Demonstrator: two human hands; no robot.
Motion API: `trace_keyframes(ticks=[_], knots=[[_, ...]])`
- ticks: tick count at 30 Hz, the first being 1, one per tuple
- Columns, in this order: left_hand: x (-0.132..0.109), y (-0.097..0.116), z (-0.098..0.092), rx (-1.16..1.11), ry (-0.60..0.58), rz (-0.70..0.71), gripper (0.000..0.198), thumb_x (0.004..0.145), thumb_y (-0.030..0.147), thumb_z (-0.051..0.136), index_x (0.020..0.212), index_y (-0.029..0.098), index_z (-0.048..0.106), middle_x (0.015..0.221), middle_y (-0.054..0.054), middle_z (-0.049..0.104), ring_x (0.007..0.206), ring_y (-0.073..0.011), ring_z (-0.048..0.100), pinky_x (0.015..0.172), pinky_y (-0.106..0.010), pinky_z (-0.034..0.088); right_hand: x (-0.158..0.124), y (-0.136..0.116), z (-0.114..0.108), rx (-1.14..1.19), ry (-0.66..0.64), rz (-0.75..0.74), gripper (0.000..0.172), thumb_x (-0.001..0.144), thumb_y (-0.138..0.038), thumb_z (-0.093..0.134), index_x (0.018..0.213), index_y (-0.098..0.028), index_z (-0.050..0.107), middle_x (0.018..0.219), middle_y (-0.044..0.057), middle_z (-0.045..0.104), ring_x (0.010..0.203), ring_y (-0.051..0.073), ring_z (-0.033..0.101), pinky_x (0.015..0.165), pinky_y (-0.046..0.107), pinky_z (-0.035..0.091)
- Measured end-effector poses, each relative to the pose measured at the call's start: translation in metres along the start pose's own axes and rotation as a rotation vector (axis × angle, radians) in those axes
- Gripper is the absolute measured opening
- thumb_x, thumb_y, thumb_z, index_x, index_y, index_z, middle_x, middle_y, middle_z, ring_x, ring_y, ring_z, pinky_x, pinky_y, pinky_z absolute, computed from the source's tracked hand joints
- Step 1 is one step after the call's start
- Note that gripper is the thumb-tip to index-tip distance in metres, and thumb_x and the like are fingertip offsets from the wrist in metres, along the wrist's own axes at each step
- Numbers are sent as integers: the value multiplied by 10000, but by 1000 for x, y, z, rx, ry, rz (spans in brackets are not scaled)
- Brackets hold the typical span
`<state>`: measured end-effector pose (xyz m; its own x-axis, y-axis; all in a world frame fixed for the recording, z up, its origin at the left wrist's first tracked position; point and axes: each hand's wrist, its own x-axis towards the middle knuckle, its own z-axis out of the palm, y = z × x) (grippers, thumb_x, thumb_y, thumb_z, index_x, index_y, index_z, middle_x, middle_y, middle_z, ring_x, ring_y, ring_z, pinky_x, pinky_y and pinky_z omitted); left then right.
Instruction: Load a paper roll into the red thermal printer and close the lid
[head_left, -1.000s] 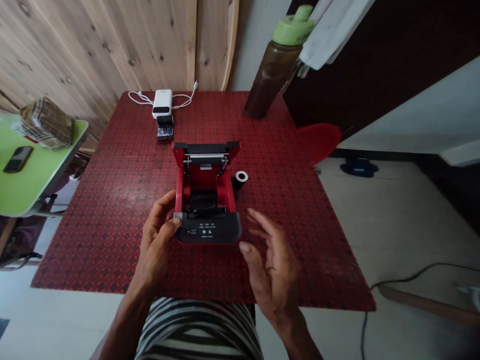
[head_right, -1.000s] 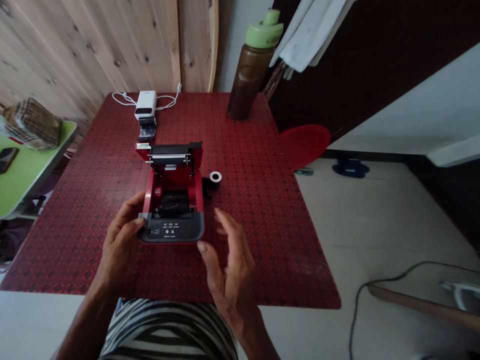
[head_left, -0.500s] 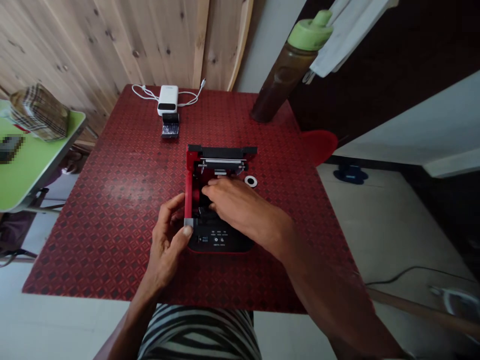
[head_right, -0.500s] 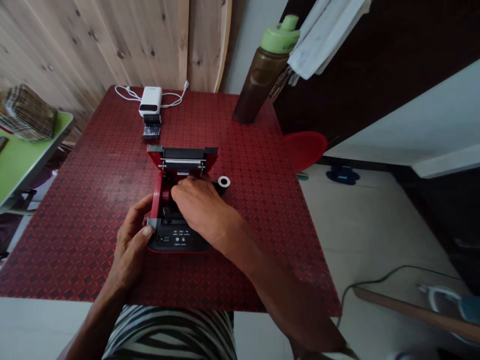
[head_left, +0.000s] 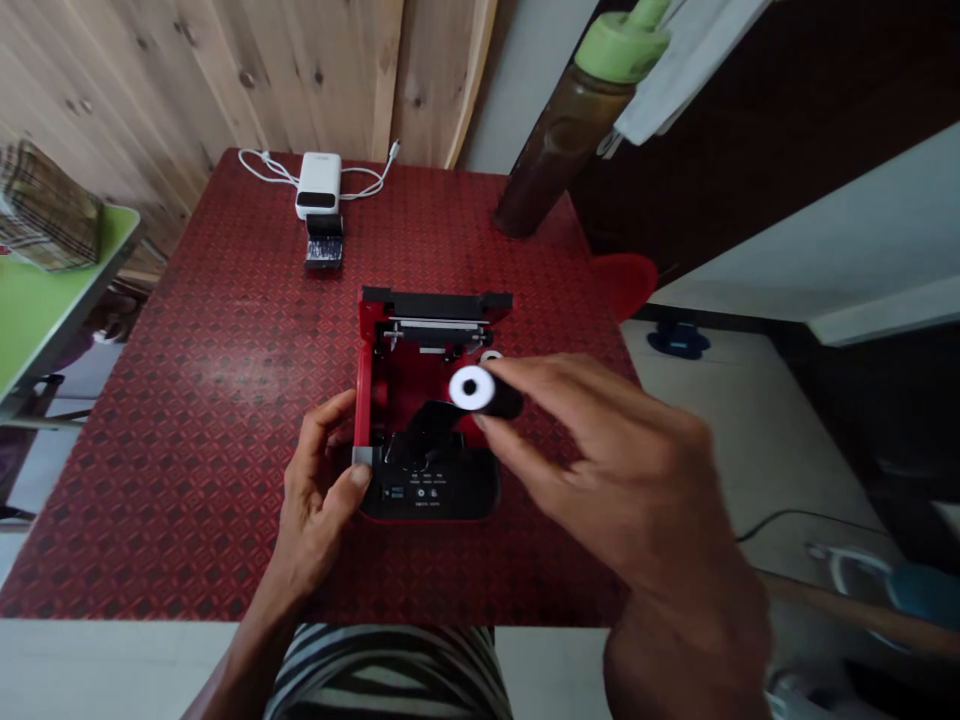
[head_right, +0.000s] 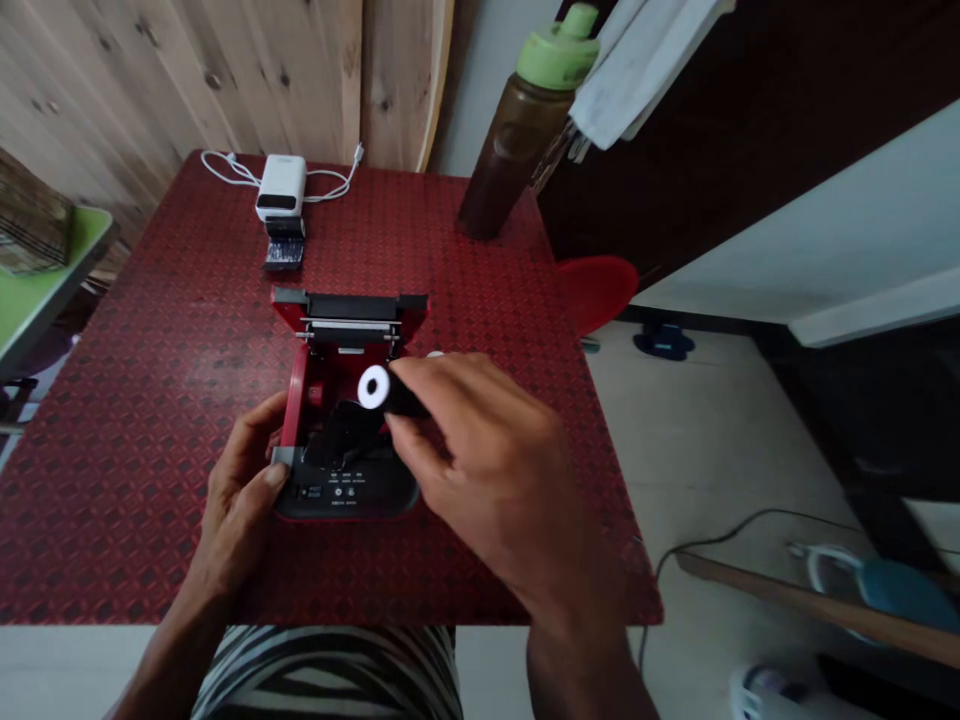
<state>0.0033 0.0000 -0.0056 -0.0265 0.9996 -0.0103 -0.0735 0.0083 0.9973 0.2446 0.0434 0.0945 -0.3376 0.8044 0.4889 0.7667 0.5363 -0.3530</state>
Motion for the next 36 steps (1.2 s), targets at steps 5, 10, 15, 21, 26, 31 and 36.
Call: trace_keyframes(ticks=[5, 10, 15, 21, 26, 31, 36], knots=[[0, -2, 0, 9, 10, -13, 586, 1061, 520, 745, 1607, 327, 657, 1508, -83, 753, 1245, -308, 773, 971, -413, 643, -51, 34, -17, 357, 26, 340, 328, 991, -240, 844, 1302, -334, 797, 1210, 9, 891, 1061, 238, 856, 990, 410, 688], [0, -5, 0, 31, 50, 4, 581, 1040, 532, 759, 1581, 327, 696, 1552, -72, 732, 1300, -314, 750, 961, -388, 645, -102, 48, 21, 511, 68, 631, 282, 977, -273, 788, 1255, -308, 820, 1256, 43, 894, 1144, 250, 857, 1031, 428, 683], [0, -7, -1, 53, 80, 18, 589, 1032, 547, 755, 1573, 317, 716, 1552, -68, 733, 1348, -318, 725, 1024, -388, 628, -107, 39, 55, 500, -63, 601, 361, 936, -179, 700, 1265, -274, 819, 1262, 63, 899, 1155, 260, 865, 1041, 446, 690], [1, -5, -1, 75, 74, 18, 619, 1031, 563, 755, 1586, 294, 707, 1489, -76, 764, 1281, -310, 753, 1027, -387, 623, -107, 39, 61, 455, -129, 514, 466, 954, -157, 676, 1389, -280, 793, 1371, 87, 870, 1240, 278, 847, 1098, 487, 683], [1, -4, 0, 82, 73, 22, 603, 1032, 570, 749, 1573, 306, 715, 1457, -63, 780, 1235, -296, 765, 968, -367, 628, -115, 50, 40, 413, -169, 515, 540, 994, -132, 615, 1490, -293, 755, 1412, 79, 857, 1182, 254, 866, 1075, 483, 700], [0, -4, -2, 78, 71, 28, 592, 1037, 565, 751, 1573, 316, 718, 1484, -65, 768, 1243, -295, 762, 1000, -378, 616, -87, 73, 29, 316, 2, 546, 271, 1052, -245, 665, 1261, -261, 837, 1228, 84, 894, 1089, 261, 862, 1001, 472, 695], [1, -2, -1, 88, 71, 20, 602, 1024, 585, 759, 1556, 306, 727, 1496, -79, 760, 1276, -326, 746, 962, -402, 628, -42, 91, 71, 390, 1, 537, 395, 920, -255, 786, 1314, -235, 759, 1348, 124, 841, 1168, 288, 805, 1031, 501, 646]])
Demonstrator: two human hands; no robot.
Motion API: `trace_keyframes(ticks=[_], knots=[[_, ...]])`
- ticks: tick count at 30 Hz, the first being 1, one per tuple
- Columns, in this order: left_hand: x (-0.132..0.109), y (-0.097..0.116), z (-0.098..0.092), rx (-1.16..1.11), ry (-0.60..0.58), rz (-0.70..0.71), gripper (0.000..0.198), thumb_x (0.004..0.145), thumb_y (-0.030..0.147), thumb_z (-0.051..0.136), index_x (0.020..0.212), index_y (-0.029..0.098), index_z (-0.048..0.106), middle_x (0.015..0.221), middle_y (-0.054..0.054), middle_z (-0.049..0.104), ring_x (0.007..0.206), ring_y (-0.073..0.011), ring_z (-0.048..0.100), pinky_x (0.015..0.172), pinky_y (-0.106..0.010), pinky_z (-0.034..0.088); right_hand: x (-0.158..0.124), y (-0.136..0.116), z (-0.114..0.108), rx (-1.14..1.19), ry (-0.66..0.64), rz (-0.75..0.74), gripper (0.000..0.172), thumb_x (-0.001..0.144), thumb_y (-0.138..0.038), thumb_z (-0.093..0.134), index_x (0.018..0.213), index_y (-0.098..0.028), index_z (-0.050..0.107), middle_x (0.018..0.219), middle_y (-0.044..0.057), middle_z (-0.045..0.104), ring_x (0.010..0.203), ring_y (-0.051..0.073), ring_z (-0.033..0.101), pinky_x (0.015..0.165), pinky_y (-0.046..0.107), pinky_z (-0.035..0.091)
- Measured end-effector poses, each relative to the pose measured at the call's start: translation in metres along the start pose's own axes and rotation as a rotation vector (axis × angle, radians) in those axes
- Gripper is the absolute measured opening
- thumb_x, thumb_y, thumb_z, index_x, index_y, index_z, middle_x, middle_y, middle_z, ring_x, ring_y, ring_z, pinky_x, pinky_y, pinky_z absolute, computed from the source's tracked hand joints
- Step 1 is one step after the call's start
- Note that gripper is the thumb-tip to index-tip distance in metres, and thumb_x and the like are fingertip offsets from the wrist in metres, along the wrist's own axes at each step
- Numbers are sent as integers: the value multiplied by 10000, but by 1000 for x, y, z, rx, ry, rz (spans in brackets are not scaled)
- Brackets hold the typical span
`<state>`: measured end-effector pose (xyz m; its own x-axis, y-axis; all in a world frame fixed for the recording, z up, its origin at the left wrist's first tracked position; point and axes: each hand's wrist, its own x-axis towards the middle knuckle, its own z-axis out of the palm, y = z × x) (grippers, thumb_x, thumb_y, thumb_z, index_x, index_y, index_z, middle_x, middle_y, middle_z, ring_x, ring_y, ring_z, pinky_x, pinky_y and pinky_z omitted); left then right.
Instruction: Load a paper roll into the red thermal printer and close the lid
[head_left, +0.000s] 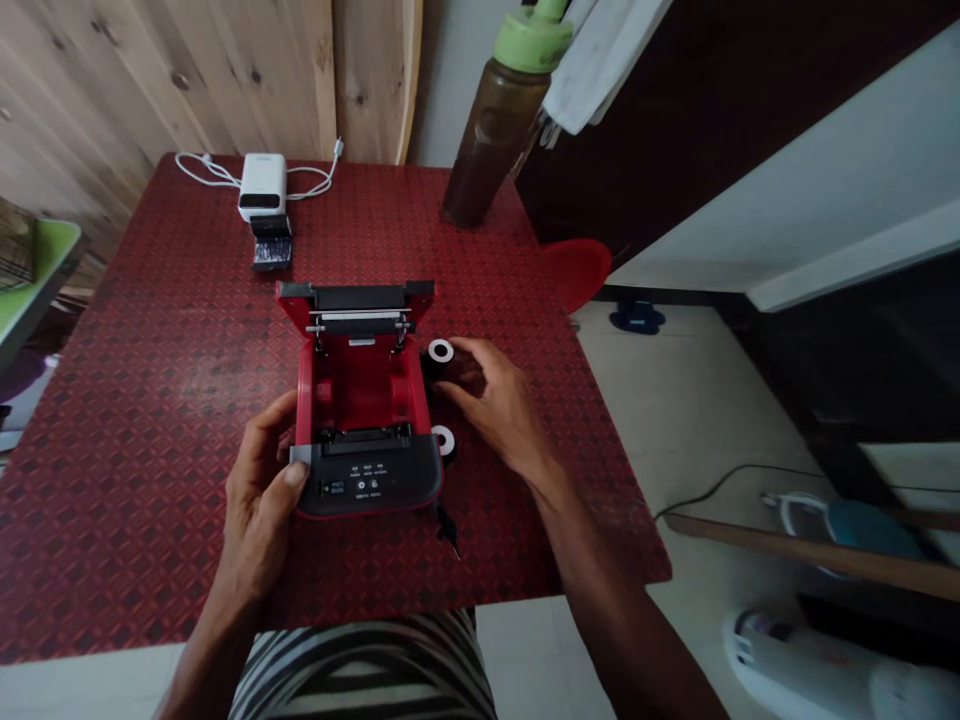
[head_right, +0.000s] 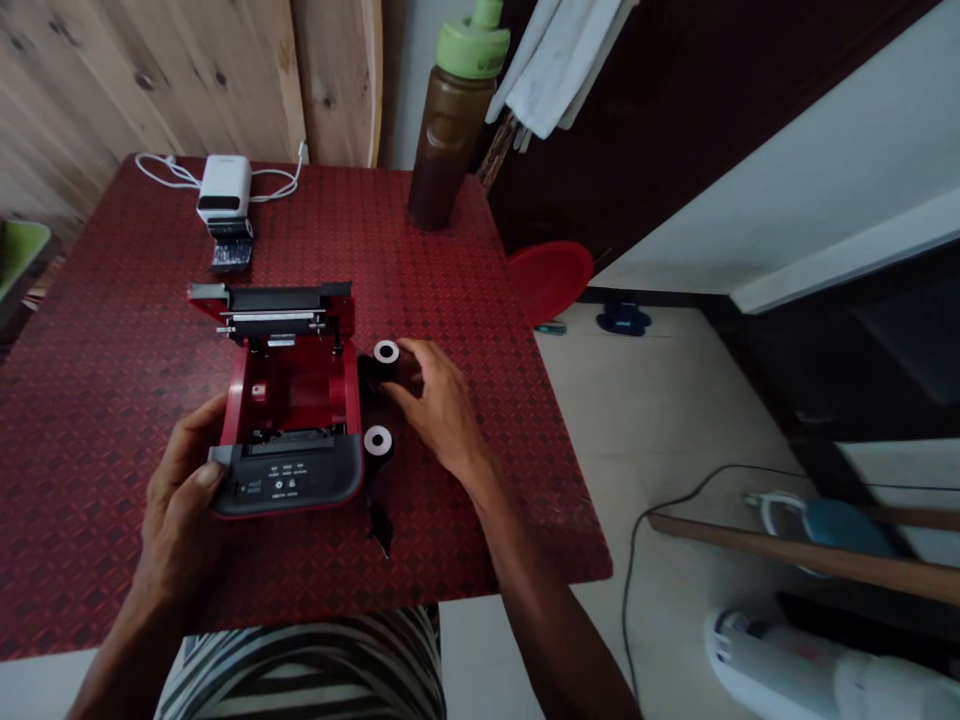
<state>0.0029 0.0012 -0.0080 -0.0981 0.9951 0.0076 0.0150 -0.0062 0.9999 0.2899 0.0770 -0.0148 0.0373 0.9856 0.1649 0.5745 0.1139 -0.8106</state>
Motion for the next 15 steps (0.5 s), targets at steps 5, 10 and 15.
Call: trace_keyframes(ticks=[5, 10, 15], knots=[[-1, 0, 0, 1, -14, 5, 616, 1034, 582, 745, 1575, 291, 701, 1510, -89, 753, 1280, -325, 744, 1000, -427, 623, 9, 4, 13, 10, 7, -6, 240, 957, -278, 702, 1194, -250, 728, 1223, 87, 852, 1155, 286, 792, 1071, 525, 613], [-2, 2, -1, 12, -44, 10, 598, 1062, 555, 719, 1598, 295, 668, 1498, -86, 767, 1210, -313, 775, 969, -430, 628, -16, -38, -49, 77, -11, -37, 241, 981, -312, 759, 1217, -276, 731, 1216, 62, 852, 1143, 280, 812, 1050, 492, 640], [-2, 4, 1, 11, -41, 5, 604, 1064, 556, 720, 1595, 276, 654, 1480, -96, 775, 1154, -297, 780, 947, -428, 630, -21, -97, -72, -60, -237, -281, 291, 1045, -261, 756, 1327, -332, 743, 1218, 32, 851, 1130, 283, 806, 1029, 484, 658]])
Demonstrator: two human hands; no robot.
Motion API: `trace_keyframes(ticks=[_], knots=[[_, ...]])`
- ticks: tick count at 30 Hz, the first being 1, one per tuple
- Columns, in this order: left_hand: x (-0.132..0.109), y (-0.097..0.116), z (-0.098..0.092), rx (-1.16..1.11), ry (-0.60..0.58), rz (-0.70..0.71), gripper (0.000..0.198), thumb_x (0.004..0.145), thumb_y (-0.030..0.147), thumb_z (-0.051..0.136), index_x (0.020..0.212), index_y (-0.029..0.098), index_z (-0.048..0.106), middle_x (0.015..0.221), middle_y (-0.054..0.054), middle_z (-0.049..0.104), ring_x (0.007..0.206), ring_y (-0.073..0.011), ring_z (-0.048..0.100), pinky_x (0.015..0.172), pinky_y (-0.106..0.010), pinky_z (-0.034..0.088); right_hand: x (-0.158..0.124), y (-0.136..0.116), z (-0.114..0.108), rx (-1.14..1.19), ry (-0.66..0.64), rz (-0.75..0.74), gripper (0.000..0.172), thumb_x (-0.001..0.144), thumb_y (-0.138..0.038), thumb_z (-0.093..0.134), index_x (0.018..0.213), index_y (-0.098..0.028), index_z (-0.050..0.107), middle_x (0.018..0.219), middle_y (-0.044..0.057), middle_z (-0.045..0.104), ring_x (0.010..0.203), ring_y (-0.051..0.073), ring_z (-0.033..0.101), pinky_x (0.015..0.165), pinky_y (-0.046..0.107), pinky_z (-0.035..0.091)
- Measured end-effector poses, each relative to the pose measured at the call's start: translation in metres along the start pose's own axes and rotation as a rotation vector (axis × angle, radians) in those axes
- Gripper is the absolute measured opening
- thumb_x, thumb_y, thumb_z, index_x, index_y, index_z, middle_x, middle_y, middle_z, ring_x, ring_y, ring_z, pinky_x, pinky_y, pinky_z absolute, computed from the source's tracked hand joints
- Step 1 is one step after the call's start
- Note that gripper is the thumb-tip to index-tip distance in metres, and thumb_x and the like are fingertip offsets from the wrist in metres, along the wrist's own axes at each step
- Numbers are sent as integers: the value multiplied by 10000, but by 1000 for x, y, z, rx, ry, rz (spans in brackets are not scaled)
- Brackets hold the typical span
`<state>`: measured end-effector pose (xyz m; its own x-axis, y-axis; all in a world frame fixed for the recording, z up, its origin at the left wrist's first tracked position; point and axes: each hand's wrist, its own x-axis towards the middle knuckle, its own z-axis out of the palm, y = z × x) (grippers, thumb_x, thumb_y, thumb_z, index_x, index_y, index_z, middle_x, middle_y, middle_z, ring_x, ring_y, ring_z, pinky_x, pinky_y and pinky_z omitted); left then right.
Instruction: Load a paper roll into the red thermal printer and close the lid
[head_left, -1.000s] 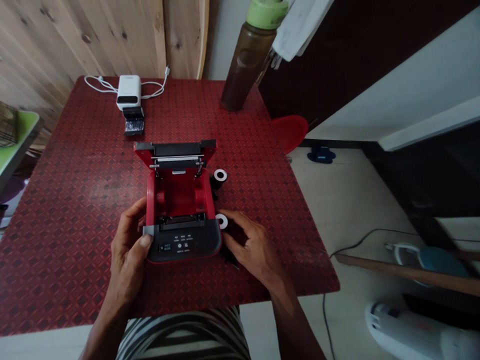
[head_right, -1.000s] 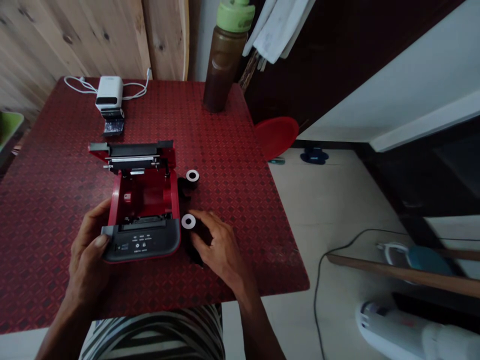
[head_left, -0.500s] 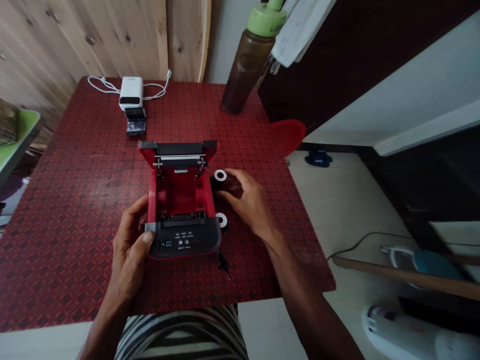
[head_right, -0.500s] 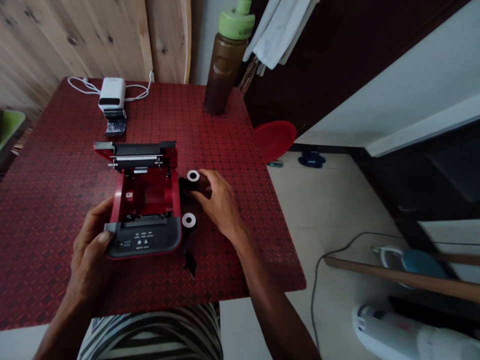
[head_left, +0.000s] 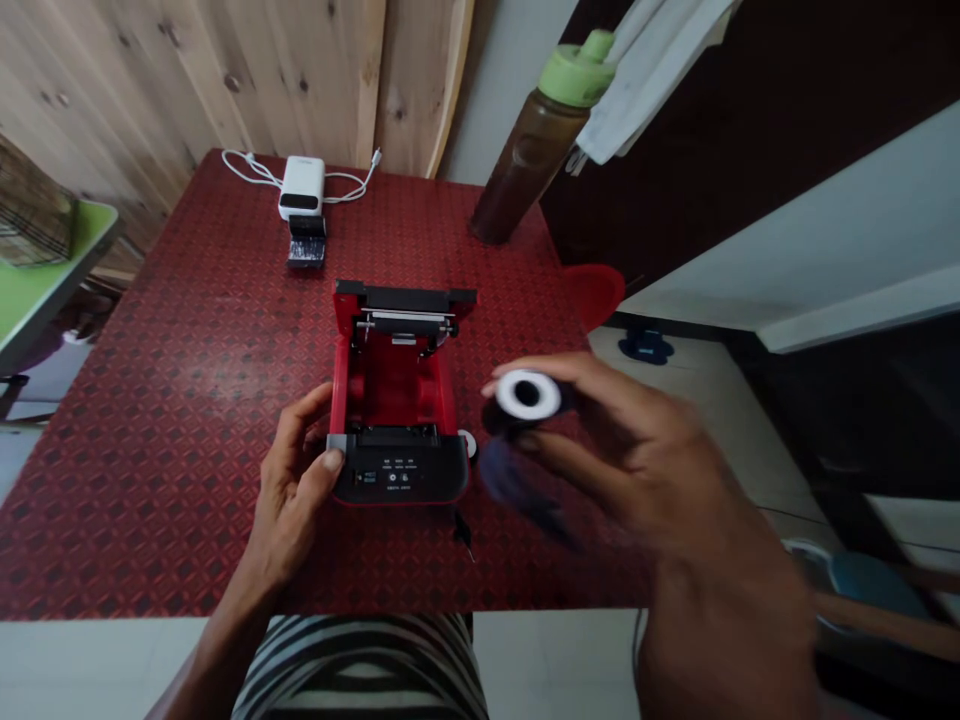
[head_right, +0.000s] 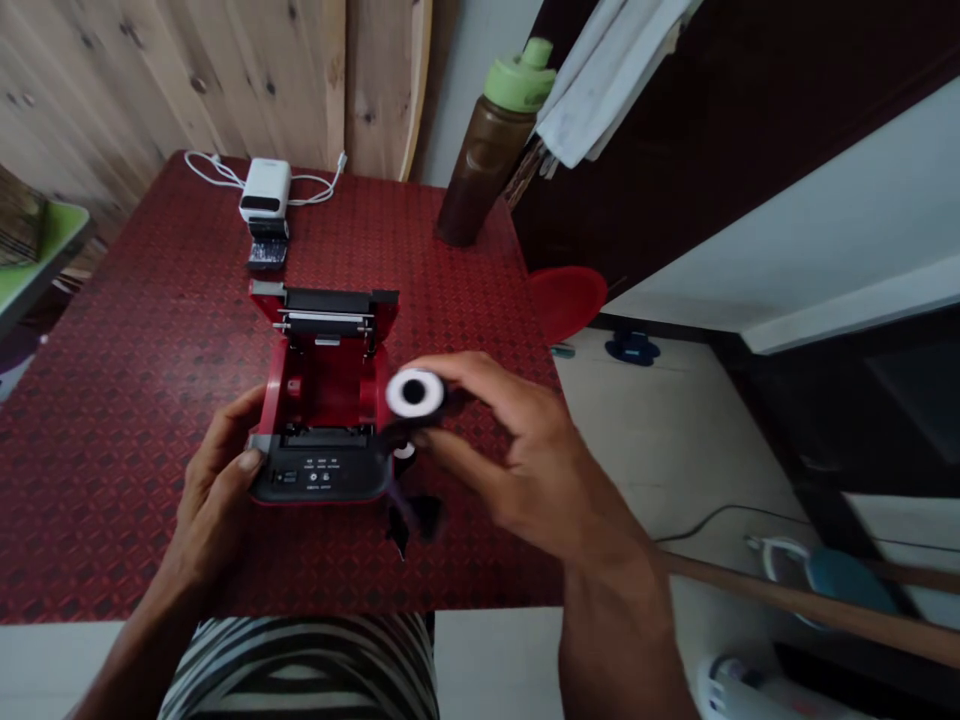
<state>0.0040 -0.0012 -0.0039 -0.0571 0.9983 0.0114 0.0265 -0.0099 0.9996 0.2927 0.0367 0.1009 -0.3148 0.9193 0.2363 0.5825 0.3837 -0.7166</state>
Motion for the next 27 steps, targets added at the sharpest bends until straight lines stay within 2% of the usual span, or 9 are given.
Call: trace_keyframes(ticks=[3, 7, 11, 15, 18, 21, 24, 27], knots=[[0, 0, 1, -14, -12, -4, 604, 1071, 555, 714, 1599, 270, 643, 1506, -107, 758, 1162, -299, 777, 974, -447, 629, 23, -18, 28, -253, -126, -122, 296, 1058, -118, 686, 1303, -267, 756, 1212, 66, 851, 1161, 292, 774, 1066, 497, 646], [-1, 0, 1, -50, -28, -8, 597, 1065, 560, 717, 1583, 272, 645, 1534, -117, 726, 1231, -323, 756, 1050, -488, 614, 46, -35, 69, -567, -297, -114, 328, 1048, 32, 544, 1134, -181, 778, 1177, 138, 828, 1131, 309, 738, 1031, 471, 629], [-1, -1, 1, -87, -35, -37, 596, 1062, 550, 722, 1589, 286, 634, 1548, -115, 708, 1305, -336, 725, 1112, -510, 587, 61, -45, 81, -652, -414, -66, 350, 1056, 49, 485, 1162, -139, 761, 1195, 165, 815, 1175, 323, 738, 1043, 461, 598], [-2, -1, 0, -116, -53, -64, 605, 1075, 534, 714, 1615, 283, 608, 1576, -129, 696, 1389, -355, 694, 1194, -552, 534, 76, -31, 87, -602, -511, 34, 366, 1064, 43, 483, 1193, -154, 763, 1211, 141, 829, 1133, 289, 777, 955, 404, 582], [-3, -2, -1, -100, -66, -78, 620, 1081, 543, 707, 1632, 282, 594, 1597, -137, 686, 1421, -371, 677, 1215, -579, 507, 80, -10, 93, -565, -511, 25, 317, 1078, -3, 523, 1175, -183, 765, 1216, 124, 826, 1101, 278, 789, 912, 390, 578], [-3, -2, -1, -84, -59, -85, 620, 1076, 560, 713, 1623, 287, 606, 1602, -132, 681, 1432, -375, 667, 1222, -579, 501, 78, 4, 97, -526, -485, -19, 262, 1072, -43, 572, 1183, -200, 750, 1202, 111, 822, 1099, 284, 785, 951, 410, 590], [-3, -4, -1, -87, -52, -91, 626, 1072, 563, 720, 1623, 289, 608, 1602, -128, 678, 1431, -374, 670, 1212, -560, 513, 72, 3, 94, -450, -461, -7, 297, 1078, -48, 571, 1262, -216, 734, 1253, 106, 821, 1188, 287, 777, 1043, 429, 602], [-3, -4, -2, -104, -54, -91, 627, 1076, 556, 724, 1629, 284, 605, 1601, -129, 680, 1428, -372, 676, 1205, -552, 524, 65, -8, 84, -344, -385, -10, 433, 1099, -5, 474, 1360, -229, 736, 1358, 101, 816, 1283, 259, 771, 1142, 439, 604]])
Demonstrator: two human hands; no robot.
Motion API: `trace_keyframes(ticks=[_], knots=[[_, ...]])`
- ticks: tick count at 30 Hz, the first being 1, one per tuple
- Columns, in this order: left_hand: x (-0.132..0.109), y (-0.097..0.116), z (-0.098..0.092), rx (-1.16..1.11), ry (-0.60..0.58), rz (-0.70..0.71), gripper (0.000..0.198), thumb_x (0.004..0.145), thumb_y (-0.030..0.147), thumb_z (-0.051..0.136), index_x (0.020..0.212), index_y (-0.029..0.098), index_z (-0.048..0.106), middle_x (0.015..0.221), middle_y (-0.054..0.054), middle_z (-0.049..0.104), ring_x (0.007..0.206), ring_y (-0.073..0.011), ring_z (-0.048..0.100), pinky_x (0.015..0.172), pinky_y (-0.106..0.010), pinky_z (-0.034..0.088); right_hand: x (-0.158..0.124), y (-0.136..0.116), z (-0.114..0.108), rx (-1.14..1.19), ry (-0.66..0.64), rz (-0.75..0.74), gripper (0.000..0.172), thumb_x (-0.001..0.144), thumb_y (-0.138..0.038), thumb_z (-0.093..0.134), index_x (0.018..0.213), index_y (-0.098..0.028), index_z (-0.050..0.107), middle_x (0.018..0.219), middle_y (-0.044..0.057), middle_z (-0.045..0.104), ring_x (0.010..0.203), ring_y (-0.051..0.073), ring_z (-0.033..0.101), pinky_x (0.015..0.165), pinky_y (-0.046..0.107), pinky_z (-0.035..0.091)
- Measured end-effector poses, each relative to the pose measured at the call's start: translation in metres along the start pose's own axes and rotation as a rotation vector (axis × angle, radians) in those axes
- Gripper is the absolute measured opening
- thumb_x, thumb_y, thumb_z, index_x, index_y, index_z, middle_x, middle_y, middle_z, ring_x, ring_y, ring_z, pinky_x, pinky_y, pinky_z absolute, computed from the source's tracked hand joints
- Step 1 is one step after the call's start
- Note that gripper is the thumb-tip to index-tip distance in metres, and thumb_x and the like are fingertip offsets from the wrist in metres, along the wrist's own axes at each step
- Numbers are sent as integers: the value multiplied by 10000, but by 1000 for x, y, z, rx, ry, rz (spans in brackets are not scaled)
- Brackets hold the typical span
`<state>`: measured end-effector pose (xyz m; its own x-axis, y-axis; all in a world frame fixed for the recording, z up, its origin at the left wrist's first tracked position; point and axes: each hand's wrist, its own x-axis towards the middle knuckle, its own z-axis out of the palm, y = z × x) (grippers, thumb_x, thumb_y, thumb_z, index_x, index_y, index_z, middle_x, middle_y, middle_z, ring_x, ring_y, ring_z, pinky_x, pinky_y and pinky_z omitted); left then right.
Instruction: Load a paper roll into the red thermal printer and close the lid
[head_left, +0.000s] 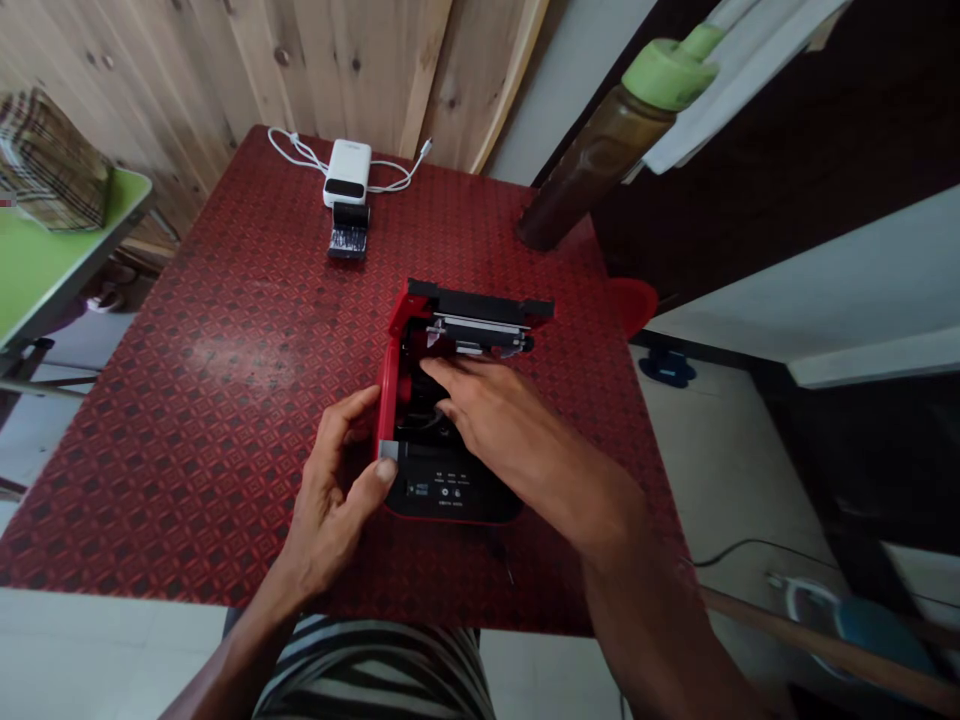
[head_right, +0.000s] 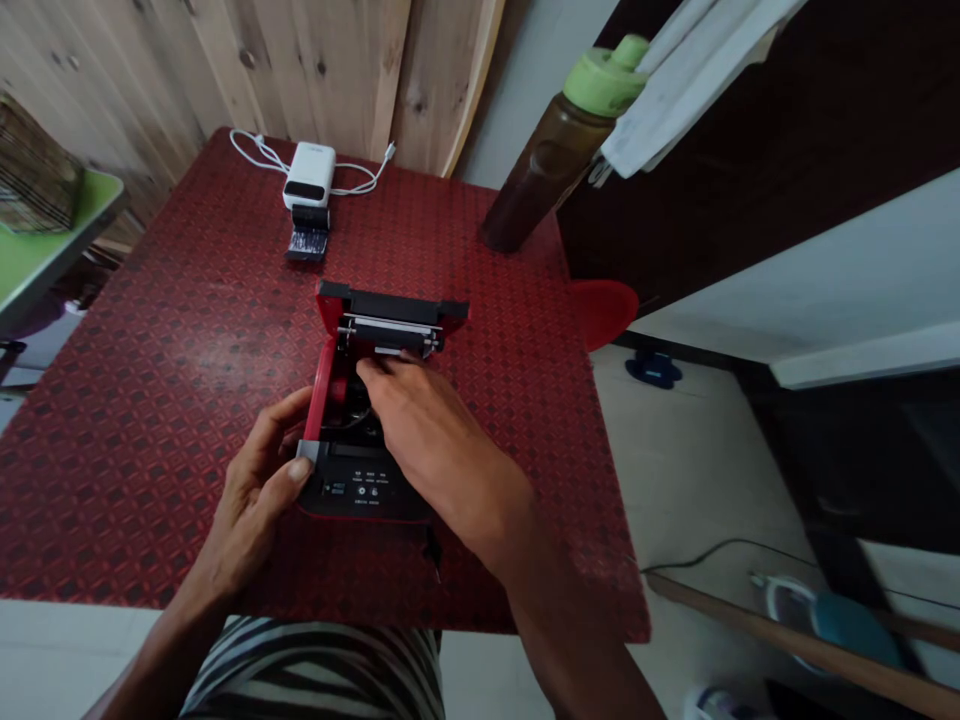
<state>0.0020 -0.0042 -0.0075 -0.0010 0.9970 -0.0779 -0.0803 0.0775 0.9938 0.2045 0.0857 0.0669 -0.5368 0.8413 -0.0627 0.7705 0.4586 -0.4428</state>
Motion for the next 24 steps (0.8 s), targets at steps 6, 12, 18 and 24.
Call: trace_keyframes(ticks=[6, 12, 18, 24], knots=[[2, 19, -6, -43, -20, -62, 597, 1065, 564, 745, 1573, 262, 661, 1598, -136, 706, 1484, -398, 663, 1246, -588, 528, -30, -8, -17, 83, 135, -149, 532, 1047, 51, 557, 1430, -259, 757, 1369, 56, 846, 1272, 232, 793, 1124, 432, 666], [44, 46, -10, 171, 109, 214, 494, 1028, 579, 800, 1454, 334, 762, 1552, -69, 744, 1460, -369, 676, 1192, -525, 565, -33, -6, 3, 49, 306, -264, 231, 1045, 12, 689, 954, -165, 805, 983, 82, 835, 910, 251, 773, 834, 404, 665], [97, 55, 6, 181, 64, 362, 345, 1108, 620, 712, 1283, 345, 822, 1324, -19, 802, 1261, -278, 729, 1069, -453, 583, -46, -14, 12, -58, 538, -253, 195, 1043, 36, 688, 1016, -116, 808, 962, 93, 807, 906, 234, 715, 869, 393, 645], [88, 60, 10, 168, 111, 357, 300, 1083, 524, 786, 952, 255, 819, 1204, -38, 821, 1233, -256, 730, 1004, -398, 582, -74, -29, 26, -167, 608, -200, 160, 1055, -5, 729, 1156, -97, 813, 1080, 125, 853, 1047, 254, 767, 965, 401, 661]])
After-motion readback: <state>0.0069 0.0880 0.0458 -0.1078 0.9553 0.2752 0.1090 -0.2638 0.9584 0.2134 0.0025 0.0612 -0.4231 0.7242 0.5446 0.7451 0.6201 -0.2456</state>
